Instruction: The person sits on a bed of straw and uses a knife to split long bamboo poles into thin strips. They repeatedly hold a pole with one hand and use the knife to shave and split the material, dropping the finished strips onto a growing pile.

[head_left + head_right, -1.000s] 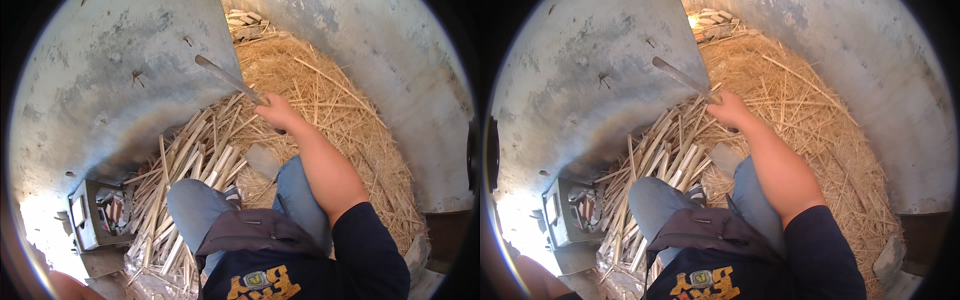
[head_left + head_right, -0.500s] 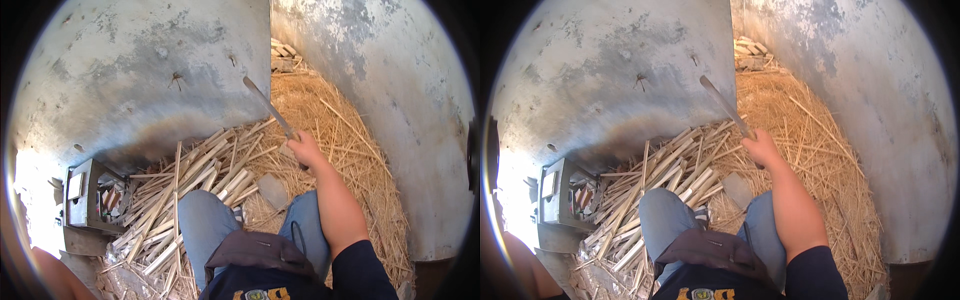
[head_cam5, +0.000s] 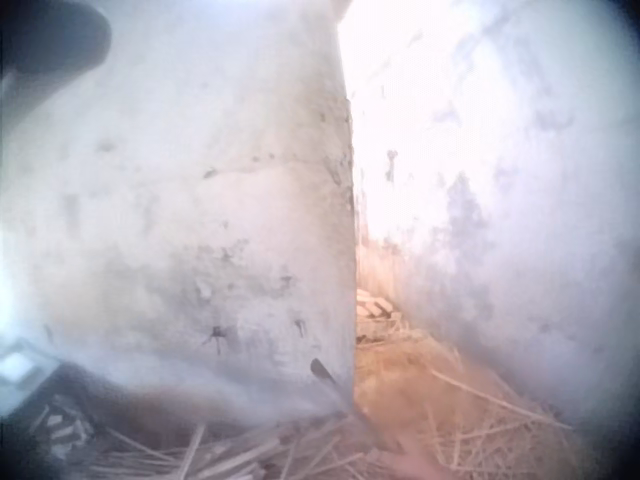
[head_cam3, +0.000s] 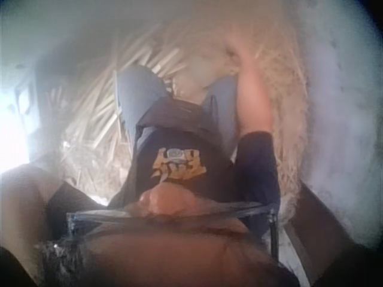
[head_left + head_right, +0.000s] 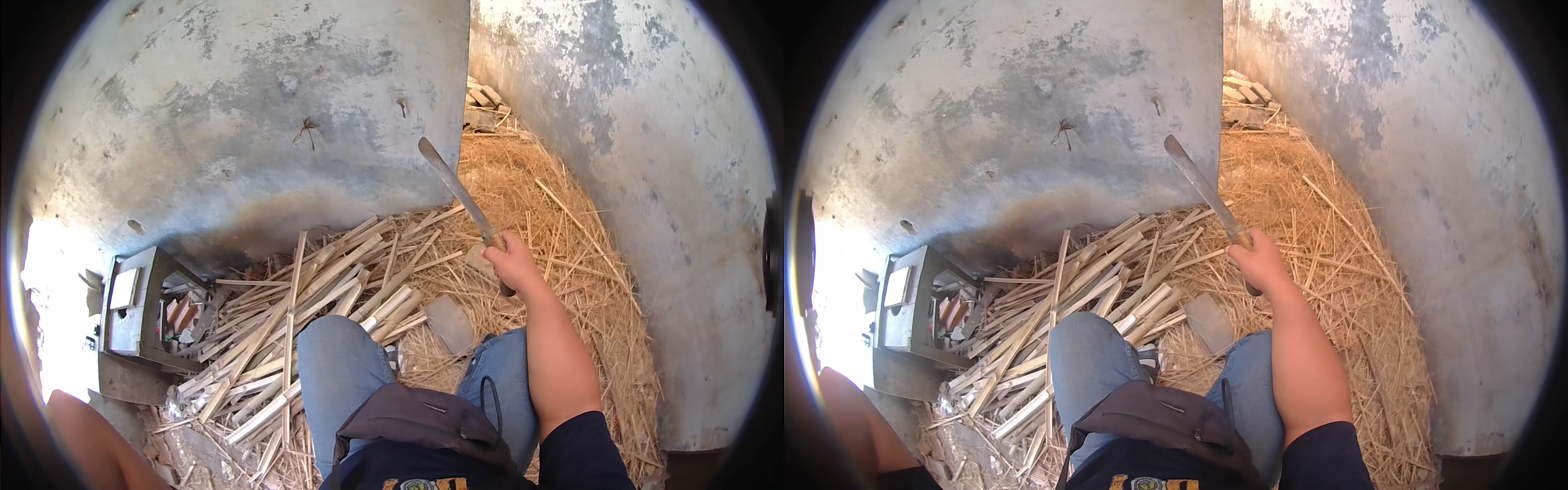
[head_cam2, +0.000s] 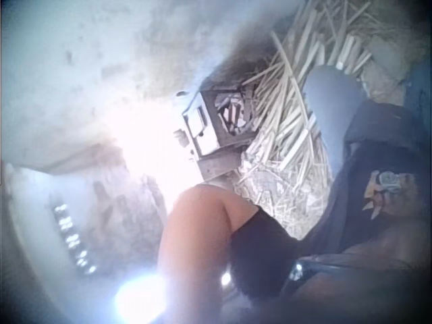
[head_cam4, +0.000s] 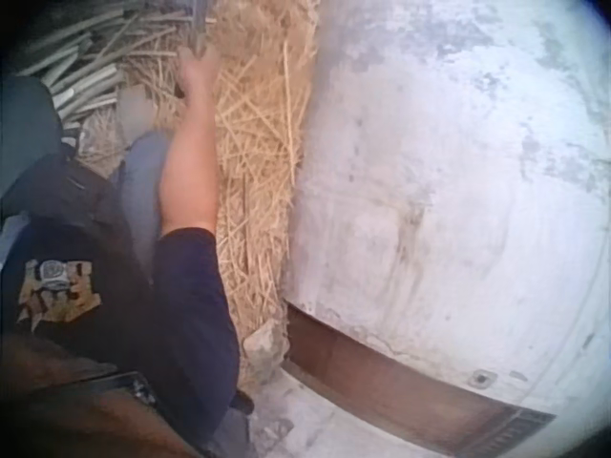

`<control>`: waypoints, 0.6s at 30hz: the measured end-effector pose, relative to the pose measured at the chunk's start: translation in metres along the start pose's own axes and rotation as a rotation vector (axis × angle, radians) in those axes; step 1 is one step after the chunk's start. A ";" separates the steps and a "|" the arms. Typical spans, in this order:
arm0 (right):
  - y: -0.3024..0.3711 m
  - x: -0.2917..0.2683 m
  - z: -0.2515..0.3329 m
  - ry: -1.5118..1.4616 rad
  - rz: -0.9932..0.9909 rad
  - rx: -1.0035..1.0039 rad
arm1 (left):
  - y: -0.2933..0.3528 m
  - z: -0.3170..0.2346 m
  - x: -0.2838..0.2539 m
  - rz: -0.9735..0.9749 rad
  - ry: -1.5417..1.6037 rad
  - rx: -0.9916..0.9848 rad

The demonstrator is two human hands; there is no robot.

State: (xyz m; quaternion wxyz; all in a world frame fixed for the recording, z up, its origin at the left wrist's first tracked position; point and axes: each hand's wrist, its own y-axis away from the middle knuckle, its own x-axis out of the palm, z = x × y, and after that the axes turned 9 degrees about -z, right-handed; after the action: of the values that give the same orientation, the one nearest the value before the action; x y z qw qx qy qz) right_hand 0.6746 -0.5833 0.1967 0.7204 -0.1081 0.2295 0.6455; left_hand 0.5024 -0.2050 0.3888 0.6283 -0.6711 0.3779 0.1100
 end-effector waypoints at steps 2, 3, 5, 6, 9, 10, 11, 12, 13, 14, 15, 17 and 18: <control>-0.010 -0.002 -0.024 0.017 -0.028 -0.091 | -0.003 0.000 -0.005 -0.026 0.024 -0.002; -0.015 0.001 -0.024 0.017 -0.040 -0.140 | -0.004 -0.001 -0.013 -0.048 0.041 0.000; 0.002 0.002 0.004 -0.112 0.026 0.016 | -0.004 0.001 -0.036 -0.131 0.089 -0.019; 0.012 0.003 0.017 -0.171 0.058 0.100 | -0.003 0.001 -0.055 -0.228 0.143 -0.031; 0.016 -0.006 0.006 -0.192 0.016 0.070 | -0.005 0.012 -0.098 -0.539 0.333 -0.106; 0.015 -0.009 0.007 -0.240 0.022 0.007 | -0.003 0.016 -0.107 -0.639 0.378 -0.141; 0.017 -0.012 0.006 -0.279 0.018 0.025 | 0.002 0.023 -0.110 -0.687 0.431 -0.278; 0.021 -0.018 0.005 -0.309 0.003 0.041 | 0.007 0.034 -0.097 -0.694 0.530 -0.530; 0.025 -0.019 0.005 -0.350 0.001 0.052 | 0.018 0.044 -0.083 -0.697 0.619 -0.817; 0.030 -0.031 -0.003 -0.340 -0.043 0.057 | 0.033 0.066 -0.038 -0.543 0.681 -1.107; 0.034 -0.034 -0.003 -0.354 -0.053 0.045 | 0.077 0.100 0.009 -0.304 0.315 -0.841; 0.034 -0.021 0.010 -0.409 -0.051 -0.015 | 0.274 0.232 0.087 -0.067 -0.142 -0.894; 0.032 -0.018 0.009 -0.431 -0.082 -0.039 | 0.352 0.244 0.110 0.197 -0.275 -0.980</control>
State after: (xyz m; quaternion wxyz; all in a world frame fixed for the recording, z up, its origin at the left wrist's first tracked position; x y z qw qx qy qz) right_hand 0.6436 -0.5902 0.2180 0.7761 0.0094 0.0532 0.6283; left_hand 0.4307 0.0070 0.0075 0.2709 -0.8272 0.2575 0.4196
